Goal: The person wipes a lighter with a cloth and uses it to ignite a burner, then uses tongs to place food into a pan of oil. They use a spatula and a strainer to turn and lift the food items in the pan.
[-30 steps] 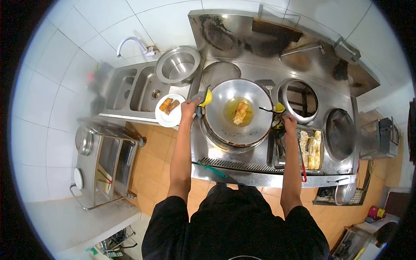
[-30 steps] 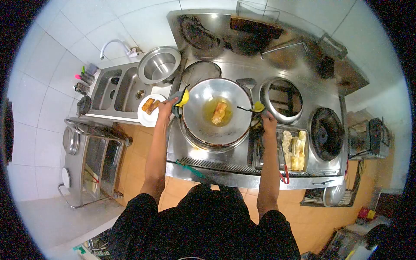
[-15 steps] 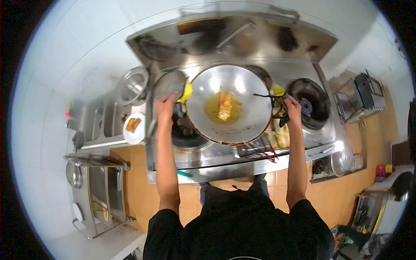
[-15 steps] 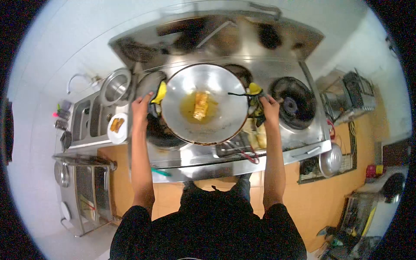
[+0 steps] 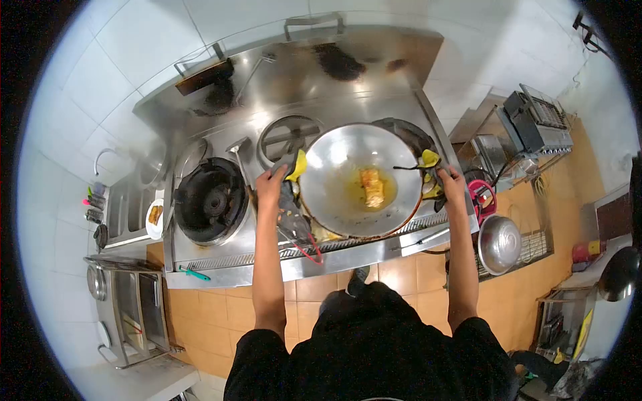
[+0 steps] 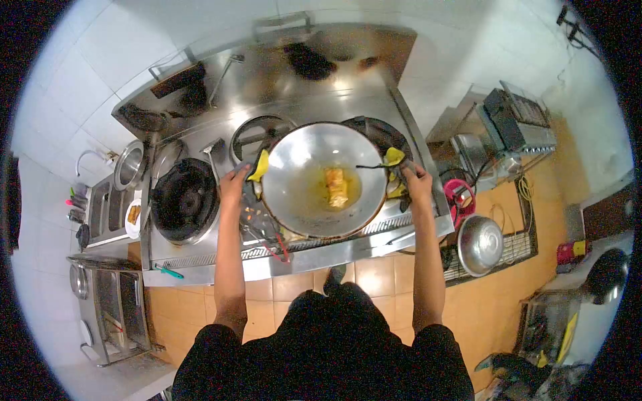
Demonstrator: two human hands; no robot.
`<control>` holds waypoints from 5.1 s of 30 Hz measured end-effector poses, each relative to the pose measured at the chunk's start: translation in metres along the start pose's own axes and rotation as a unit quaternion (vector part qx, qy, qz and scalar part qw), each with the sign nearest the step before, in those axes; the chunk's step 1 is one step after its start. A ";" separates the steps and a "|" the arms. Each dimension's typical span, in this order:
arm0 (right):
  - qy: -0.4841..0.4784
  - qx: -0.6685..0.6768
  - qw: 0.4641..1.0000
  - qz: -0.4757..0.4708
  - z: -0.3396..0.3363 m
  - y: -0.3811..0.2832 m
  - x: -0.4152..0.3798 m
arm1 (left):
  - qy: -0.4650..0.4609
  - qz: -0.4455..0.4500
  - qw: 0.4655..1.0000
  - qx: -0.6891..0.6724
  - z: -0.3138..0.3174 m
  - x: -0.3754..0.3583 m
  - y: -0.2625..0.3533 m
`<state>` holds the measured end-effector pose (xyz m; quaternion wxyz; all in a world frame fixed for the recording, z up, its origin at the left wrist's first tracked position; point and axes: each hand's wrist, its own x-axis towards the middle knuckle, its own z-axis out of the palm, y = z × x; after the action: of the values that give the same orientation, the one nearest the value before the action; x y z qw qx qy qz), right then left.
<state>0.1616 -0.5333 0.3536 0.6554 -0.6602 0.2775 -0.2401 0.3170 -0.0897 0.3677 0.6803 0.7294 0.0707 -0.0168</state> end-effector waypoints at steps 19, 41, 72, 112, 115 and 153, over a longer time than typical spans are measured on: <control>-0.067 -0.062 0.996 -0.009 -0.076 0.114 0.227 | 0.055 0.007 0.945 0.324 0.200 0.057 -0.055; -0.015 -0.063 0.994 -0.090 -0.085 0.165 0.264 | 0.270 0.110 0.902 0.318 0.192 0.056 -0.065; -0.641 -0.048 0.757 0.114 0.236 0.065 -0.233 | 0.345 -0.103 0.931 -0.057 -0.180 -0.209 -0.125; -0.320 -0.386 0.812 -0.299 0.348 0.080 -0.316 | 0.152 0.050 0.984 0.074 -0.288 -0.131 -0.164; -0.220 -0.449 0.812 -0.303 0.303 0.101 -0.298 | 0.166 0.055 0.981 0.083 -0.290 -0.123 -0.158; -0.124 -0.428 0.883 -0.145 0.203 0.103 -0.305 | 0.296 -0.004 0.951 0.092 -0.305 -0.121 -0.161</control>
<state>0.0714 -0.1758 0.2599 0.2955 -0.9339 0.1709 -0.1064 0.1554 0.2141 0.2456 0.5589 0.7607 0.2694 0.1908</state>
